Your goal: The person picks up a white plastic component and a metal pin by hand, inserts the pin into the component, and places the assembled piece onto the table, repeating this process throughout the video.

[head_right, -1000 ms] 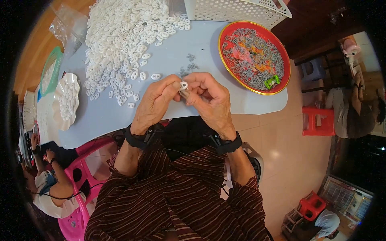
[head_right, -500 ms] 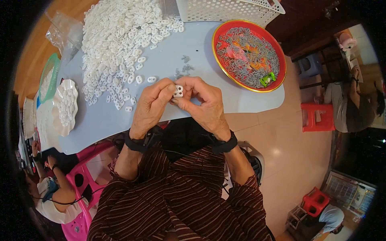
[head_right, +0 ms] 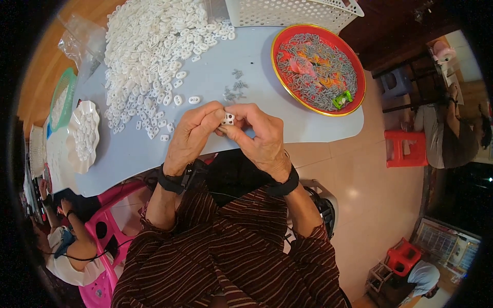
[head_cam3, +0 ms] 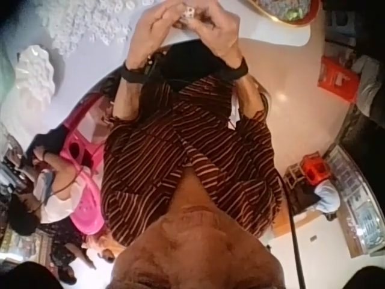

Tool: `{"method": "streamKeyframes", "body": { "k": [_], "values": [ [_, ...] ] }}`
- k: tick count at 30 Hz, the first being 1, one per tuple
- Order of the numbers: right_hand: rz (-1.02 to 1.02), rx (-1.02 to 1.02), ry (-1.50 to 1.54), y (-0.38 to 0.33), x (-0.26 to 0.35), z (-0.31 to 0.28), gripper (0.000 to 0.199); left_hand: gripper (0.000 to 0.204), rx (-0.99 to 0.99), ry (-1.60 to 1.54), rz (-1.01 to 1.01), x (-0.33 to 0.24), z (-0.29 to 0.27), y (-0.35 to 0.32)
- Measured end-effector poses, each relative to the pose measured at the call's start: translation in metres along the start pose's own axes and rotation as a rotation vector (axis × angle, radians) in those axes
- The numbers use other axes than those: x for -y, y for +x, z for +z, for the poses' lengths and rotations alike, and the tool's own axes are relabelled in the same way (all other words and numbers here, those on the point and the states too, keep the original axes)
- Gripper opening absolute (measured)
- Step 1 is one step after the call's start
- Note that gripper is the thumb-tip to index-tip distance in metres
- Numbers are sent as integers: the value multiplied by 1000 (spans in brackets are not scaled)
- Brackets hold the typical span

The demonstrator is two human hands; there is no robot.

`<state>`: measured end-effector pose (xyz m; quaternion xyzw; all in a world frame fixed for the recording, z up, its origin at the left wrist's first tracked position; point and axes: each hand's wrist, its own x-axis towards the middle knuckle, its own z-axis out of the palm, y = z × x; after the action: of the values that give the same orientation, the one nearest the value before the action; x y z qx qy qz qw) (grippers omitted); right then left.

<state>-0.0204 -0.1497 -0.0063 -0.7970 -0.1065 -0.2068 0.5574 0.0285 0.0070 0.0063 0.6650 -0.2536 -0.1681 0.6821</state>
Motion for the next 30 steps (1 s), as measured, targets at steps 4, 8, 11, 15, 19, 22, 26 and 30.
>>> {"method": "streamKeyframes", "body": {
  "k": [4,8,11,15,19,22,26,30],
  "values": [
    [16,8,27,-2,0,0,25,28,20,-15,5,-2,0,-1],
    [20,-21,5,-1,2,3,25,27,-16,-43,-17,-1,2,-2],
    [-8,-35,-15,-1,-1,2,26,26,-2,-86,-33,0,1,-3],
    [-42,-53,44,-2,-6,3,26,25,-1,-73,-19,0,1,-2],
    [-36,-21,-7,1,-3,3,26,24,-33,-24,-7,0,1,-4],
    [-38,-3,-45,2,1,2,25,25,-31,-4,0,3,1,-4],
    [8,-6,2,0,4,3,22,26,-15,5,-23,0,3,-4],
    [18,44,-31,-2,0,1,21,25,-18,15,-43,0,3,-6]
  ]
}}
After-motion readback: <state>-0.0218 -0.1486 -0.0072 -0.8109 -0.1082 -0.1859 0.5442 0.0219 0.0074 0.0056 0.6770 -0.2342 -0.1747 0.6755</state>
